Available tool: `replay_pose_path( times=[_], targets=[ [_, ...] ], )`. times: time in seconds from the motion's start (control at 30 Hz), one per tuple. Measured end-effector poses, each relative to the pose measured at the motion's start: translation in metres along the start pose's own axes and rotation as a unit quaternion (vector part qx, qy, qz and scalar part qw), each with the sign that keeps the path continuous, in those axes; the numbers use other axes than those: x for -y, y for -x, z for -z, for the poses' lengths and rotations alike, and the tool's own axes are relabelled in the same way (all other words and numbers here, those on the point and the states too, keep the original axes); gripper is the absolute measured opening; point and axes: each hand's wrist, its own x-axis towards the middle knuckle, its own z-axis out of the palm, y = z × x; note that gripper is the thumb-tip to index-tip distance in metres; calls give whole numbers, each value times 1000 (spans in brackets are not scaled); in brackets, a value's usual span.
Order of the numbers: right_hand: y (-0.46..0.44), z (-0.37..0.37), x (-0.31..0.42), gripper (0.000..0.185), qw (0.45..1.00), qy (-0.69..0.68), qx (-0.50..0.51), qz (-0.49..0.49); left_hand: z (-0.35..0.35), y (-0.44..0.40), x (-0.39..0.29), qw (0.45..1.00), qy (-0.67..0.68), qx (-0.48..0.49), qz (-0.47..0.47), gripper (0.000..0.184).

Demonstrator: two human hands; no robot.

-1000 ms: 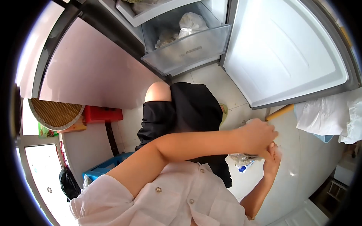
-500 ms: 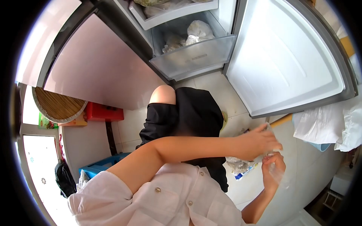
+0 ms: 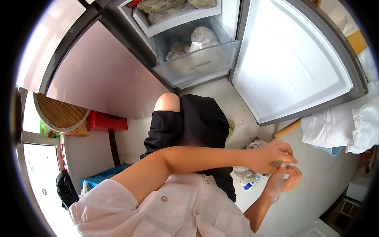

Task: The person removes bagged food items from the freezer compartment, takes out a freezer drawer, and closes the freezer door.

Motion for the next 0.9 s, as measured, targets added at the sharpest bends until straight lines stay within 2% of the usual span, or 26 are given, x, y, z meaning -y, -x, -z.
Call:
replay_pose_path(
  times=[0.07, 0.13, 0.17, 0.2, 0.23, 0.3, 0.33, 0.4, 0.47, 0.5, 0.53, 0.63, 0.73, 0.77, 0.8, 0.87, 0.9],
  targets=[
    [-1, 1, -2, 27, 999, -33, 14, -4, 8, -11, 1, 969, 199, 112, 92, 22],
    [-4, 5, -5, 26, 996, -86, 34, -8, 17, -20, 0, 982, 107, 146, 58, 19],
    [-6, 8, -8, 24, 991, -113, 76, -12, 21, -23, 1, 984, 62, 162, 41, 18],
    [-10, 11, -12, 24, 983, -140, 118, -17, 24, -26, 4, 983, -57, 175, -10, 14],
    [-13, 14, -13, 23, 973, -165, 159, -23, 27, -29, 8, 965, -174, 186, -61, 11],
    [-22, 16, -5, 22, 972, -99, 200, 72, 28, -33, 9, 899, -367, 196, -134, 6],
    [-22, 15, -2, 22, 969, -112, 202, 93, 27, -33, 4, 863, -438, 194, -158, 5],
    [-21, 14, 2, 22, 965, -114, 207, 114, 28, -32, 12, 860, -437, 76, -252, 9],
    [-18, 15, -12, 22, 960, -103, 218, 139, 37, -24, 6, 927, -333, 107, -132, 14],
    [-14, 14, -22, 22, 958, -91, 221, 158, 38, -25, 8, 928, -327, 176, 18, 18],
    [-14, 12, -28, 22, 954, -63, 231, 179, 39, -27, 10, 900, -323, 244, 165, 22],
    [-29, 26, -20, 23, 937, 24, 234, 257, 40, -24, 5, 945, -77, 252, 191, 31],
    [-55, 67, -2, 21, 937, 116, 169, 284, 42, -39, -34, 970, -72, 210, 96, 32],
    [-58, 80, 1, 20, 937, 146, 135, 288, 44, -35, -29, 982, 0, 131, 133, 30],
    [-54, 85, -8, 19, 944, 129, 167, 252, 53, -36, -20, 983, 68, 48, 165, 30],
    [-35, 92, -48, 16, 955, 97, 213, 183, 102, -43, 24, 983, 62, 89, 150, 30],
    [-15, 90, -69, 16, 957, 64, 253, 130, 97, -30, 33, 975, 82, 73, 193, 30]
  ],
)
